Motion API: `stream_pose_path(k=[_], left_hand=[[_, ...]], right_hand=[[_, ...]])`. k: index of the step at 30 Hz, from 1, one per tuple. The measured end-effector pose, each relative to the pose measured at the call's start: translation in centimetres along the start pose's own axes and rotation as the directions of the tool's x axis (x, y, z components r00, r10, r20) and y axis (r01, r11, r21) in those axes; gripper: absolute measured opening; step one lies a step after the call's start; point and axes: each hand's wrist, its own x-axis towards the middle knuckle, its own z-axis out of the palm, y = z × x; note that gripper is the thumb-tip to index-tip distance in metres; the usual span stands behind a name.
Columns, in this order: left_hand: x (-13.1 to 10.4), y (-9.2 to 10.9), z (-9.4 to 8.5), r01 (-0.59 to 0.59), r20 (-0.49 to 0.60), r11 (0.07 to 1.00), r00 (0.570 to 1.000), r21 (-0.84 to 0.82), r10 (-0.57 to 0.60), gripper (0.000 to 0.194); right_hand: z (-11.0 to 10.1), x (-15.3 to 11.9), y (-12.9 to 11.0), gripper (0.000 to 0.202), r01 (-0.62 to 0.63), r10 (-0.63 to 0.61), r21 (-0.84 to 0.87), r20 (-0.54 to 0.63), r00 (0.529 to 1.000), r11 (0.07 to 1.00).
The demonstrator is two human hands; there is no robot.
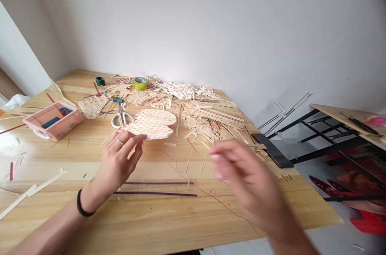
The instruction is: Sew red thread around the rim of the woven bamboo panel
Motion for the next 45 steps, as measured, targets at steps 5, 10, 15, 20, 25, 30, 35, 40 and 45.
stream_pose_path(k=[5, 10, 15, 20, 25, 30, 35, 40, 45], left_hand=[[0.1, 0.1, -0.3, 0.05, -0.045, 0.999, 0.998, 0.006, -0.05, 0.027], [0.3, 0.5, -0.7, 0.075, -0.033, 0.997, 0.997, -0.003, -0.075, 0.03], [0.2, 1.0, -1.0, 0.077, -0.009, 0.996, 0.997, -0.036, -0.078, 0.034], [0.3, 1.4, -1.3, 0.076, 0.025, 0.996, 0.997, -0.054, -0.075, 0.037], [0.2, 1.7, -1.5, 0.09, 0.032, 0.996, 0.996, -0.025, -0.089, 0.036], [0.1, 1.7, -1.4, 0.085, 0.045, 0.996, 0.996, -0.036, -0.083, 0.038], [0.0, 1.8, -1.4, 0.08, 0.053, 0.996, 0.996, -0.039, -0.078, 0.038], [-0.1, 1.9, -1.6, 0.075, 0.055, 0.995, 0.996, -0.067, -0.071, 0.04], [-0.1, 1.9, -1.6, 0.069, 0.048, 0.995, 0.997, -0.074, -0.066, 0.042]], right_hand=[[9.0, 4.2, 1.2, 0.014, 0.05, -0.086, 0.197, 0.178, 0.98, 0.979], [11.4, 4.3, 2.9, 0.011, 0.05, -0.077, 0.239, 0.105, 0.991, 0.97], [11.7, 3.7, 4.1, 0.01, 0.027, -0.053, 0.269, 0.088, 0.995, 0.963], [11.6, 3.5, 4.1, 0.008, -0.004, -0.023, 0.276, 0.094, 0.995, 0.961], [11.2, 3.2, 4.0, 0.007, -0.006, -0.022, 0.292, 0.094, 0.995, 0.956], [11.0, 2.9, 3.8, 0.005, 0.031, -0.072, 0.307, 0.121, 0.99, 0.951], [11.2, 2.9, 3.8, 0.006, 0.02, -0.052, 0.312, 0.094, 0.994, 0.95], [11.4, 3.0, 3.7, 0.008, -0.003, -0.022, 0.304, 0.076, 0.997, 0.953], [11.4, 3.1, 3.7, 0.009, -0.004, -0.019, 0.319, 0.07, 0.997, 0.948]])
